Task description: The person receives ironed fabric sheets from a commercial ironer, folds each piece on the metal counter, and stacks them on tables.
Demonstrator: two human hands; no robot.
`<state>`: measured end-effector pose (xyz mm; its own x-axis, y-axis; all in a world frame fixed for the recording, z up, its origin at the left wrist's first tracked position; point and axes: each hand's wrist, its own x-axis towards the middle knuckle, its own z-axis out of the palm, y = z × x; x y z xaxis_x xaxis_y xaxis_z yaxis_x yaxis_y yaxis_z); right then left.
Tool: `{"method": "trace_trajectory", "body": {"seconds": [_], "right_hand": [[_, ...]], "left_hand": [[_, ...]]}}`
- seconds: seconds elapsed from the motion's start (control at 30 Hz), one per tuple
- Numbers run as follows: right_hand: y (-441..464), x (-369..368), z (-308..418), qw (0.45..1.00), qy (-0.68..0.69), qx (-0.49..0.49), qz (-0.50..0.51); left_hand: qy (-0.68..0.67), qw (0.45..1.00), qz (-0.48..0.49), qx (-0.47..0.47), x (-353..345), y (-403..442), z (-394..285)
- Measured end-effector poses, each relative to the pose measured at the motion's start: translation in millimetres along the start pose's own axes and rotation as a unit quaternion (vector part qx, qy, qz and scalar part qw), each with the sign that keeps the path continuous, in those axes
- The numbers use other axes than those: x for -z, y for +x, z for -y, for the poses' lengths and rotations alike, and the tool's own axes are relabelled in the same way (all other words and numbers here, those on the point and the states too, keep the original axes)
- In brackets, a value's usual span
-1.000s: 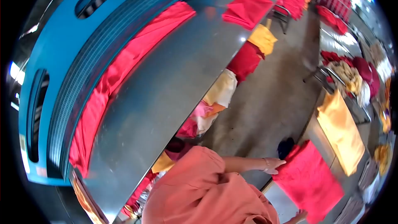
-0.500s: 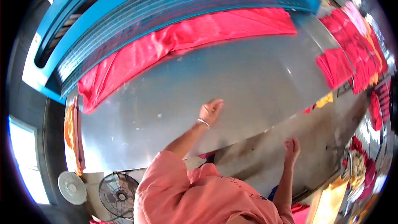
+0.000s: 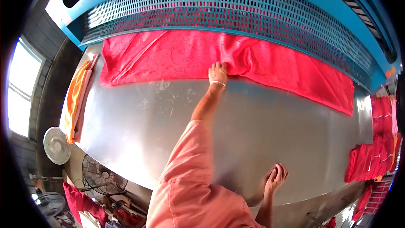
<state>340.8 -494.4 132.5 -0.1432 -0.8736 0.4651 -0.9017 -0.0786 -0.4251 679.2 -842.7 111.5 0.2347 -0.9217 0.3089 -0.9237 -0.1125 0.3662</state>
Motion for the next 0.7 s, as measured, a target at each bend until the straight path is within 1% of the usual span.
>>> {"method": "trace_trajectory", "body": {"seconds": [0.03, 0.07, 0.1, 0.13, 0.17, 0.2, 0.23, 0.3, 0.33, 0.37, 0.4, 0.43, 0.47, 0.53, 0.57, 0.6, 0.63, 0.67, 0.7], "right_hand": [[1, -1, 2, 1.000, -0.004, -0.006, 0.005], [1, -2, 4, 1.000, -0.005, -0.007, 0.004], [-1, -3, 7, 1.000, -0.001, -0.014, 0.009], [-2, -1, 10, 1.000, 0.004, -0.019, 0.015], [1, -1, 10, 1.000, 0.011, -0.023, 0.016], [-3, -6, 1, 1.000, 0.016, -0.002, 0.000], [-2, -8, -2, 0.999, 0.030, -0.015, 0.016], [-5, -2, -11, 0.997, 0.052, -0.044, 0.046], [-9, -7, -24, 0.977, 0.150, -0.140, 0.061], [-2, -2, -18, 0.916, 0.301, -0.265, 0.017], [12, 2, -10, 0.815, 0.440, -0.375, -0.039], [19, 7, -15, 0.747, 0.513, -0.417, -0.059], [26, 9, -26, 0.670, 0.587, -0.448, -0.075], [35, 4, -71, 0.600, 0.671, -0.429, -0.068], [40, 6, -95, 0.578, 0.697, -0.419, -0.067], [44, 9, -116, 0.570, 0.708, -0.412, -0.066], [48, 14, -138, 0.579, 0.701, -0.410, -0.071], [50, 24, -158, 0.593, 0.692, -0.404, -0.078], [50, 37, -182, 0.612, 0.679, -0.397, -0.086]], "left_hand": [[0.011, 0.997, -0.056, -0.044, -4, 3, -5], [-0.126, 0.991, -0.037, 0.007, -7, -3, -15], [-0.254, 0.965, -0.061, 0.031, -21, -12, -19], [-0.257, 0.965, -0.053, 0.020, -25, -33, -24], [-0.158, 0.982, -0.014, -0.106, -31, -62, -19], [-0.079, 0.983, 0.086, -0.144, 17, -96, -30], [-0.148, 0.970, 0.017, -0.190, 11, -137, -20], [-0.138, 0.947, 0.165, -0.240, 65, -215, 1], [-0.150, 0.927, 0.129, -0.319, 72, -250, 34], [-0.159, 0.940, 0.106, -0.283, 82, -288, 74], [-0.071, 0.975, 0.122, -0.174, 124, -301, 87], [-0.065, 0.987, 0.106, -0.105, 160, -304, 107], [-0.008, 0.996, 0.038, -0.076, 173, -314, 137], [0.032, 0.999, 0.002, -0.009, 197, -330, 197], [0.055, 0.998, -0.012, 0.024, 205, -337, 215], [0.095, 0.990, -0.009, 0.099, 214, -342, 214], [0.135, 0.975, -0.005, 0.179, 219, -346, 207], [0.150, 0.969, -0.014, 0.197, 218, -352, 204], [0.185, 0.967, -0.078, 0.157, 212, -363, 197]]}}
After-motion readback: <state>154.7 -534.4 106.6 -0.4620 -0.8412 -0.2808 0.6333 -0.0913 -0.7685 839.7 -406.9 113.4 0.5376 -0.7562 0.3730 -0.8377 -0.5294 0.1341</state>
